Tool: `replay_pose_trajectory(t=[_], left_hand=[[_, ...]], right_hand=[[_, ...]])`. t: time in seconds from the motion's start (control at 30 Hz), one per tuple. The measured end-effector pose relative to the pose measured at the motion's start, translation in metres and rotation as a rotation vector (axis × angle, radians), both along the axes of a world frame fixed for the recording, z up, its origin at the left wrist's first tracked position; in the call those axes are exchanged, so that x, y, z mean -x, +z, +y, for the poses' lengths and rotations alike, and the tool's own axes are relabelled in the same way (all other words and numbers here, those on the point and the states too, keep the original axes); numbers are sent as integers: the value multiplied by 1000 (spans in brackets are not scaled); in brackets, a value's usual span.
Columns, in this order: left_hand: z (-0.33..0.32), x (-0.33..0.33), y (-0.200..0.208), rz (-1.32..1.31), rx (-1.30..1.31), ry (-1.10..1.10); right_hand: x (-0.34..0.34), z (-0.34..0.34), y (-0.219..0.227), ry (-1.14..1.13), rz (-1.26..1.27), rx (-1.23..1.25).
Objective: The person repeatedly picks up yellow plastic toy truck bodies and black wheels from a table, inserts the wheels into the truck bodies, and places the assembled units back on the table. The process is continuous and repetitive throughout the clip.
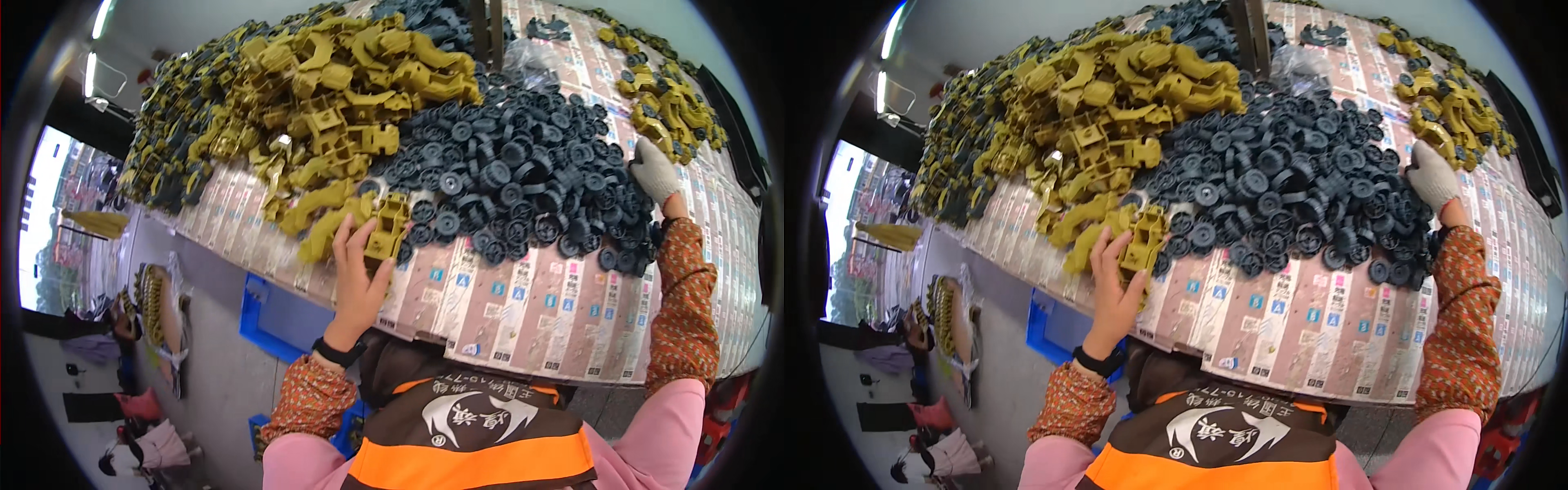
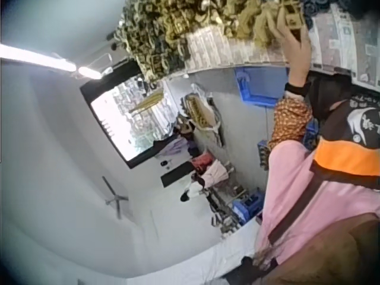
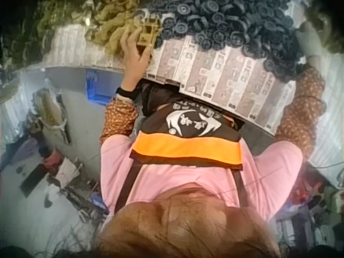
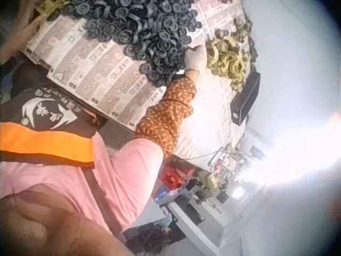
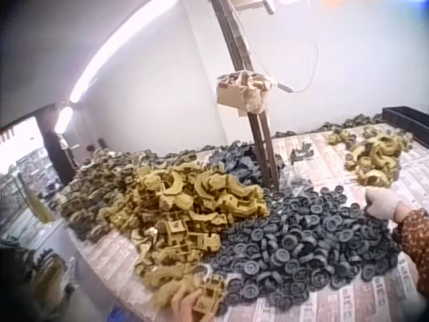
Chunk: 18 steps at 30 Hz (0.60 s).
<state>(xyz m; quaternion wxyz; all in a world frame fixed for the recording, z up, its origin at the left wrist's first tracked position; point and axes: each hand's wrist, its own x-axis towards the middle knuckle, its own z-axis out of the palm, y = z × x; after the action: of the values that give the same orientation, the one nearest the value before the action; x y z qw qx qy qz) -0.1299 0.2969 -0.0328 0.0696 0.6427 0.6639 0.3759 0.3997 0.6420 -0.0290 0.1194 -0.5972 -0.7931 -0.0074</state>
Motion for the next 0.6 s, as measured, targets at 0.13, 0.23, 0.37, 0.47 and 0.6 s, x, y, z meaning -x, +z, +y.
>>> replay_pose_trajectory(t=[0.13,0.23,0.37,0.47,0.6], left_hand=[[-12,-6,2,-95,40,73],[-4,-12,11,-215,180,90],[11,-9,2,-87,176,97],[25,-4,-1,-89,254,90],[14,15,15,-1271,336,-100]], right_hand=[[64,-64,54,-18,166,-73],[72,-117,76,113,423,-12],[125,-207,86,292,756,242],[154,-258,85,390,679,249],[164,-299,69,281,685,407]])
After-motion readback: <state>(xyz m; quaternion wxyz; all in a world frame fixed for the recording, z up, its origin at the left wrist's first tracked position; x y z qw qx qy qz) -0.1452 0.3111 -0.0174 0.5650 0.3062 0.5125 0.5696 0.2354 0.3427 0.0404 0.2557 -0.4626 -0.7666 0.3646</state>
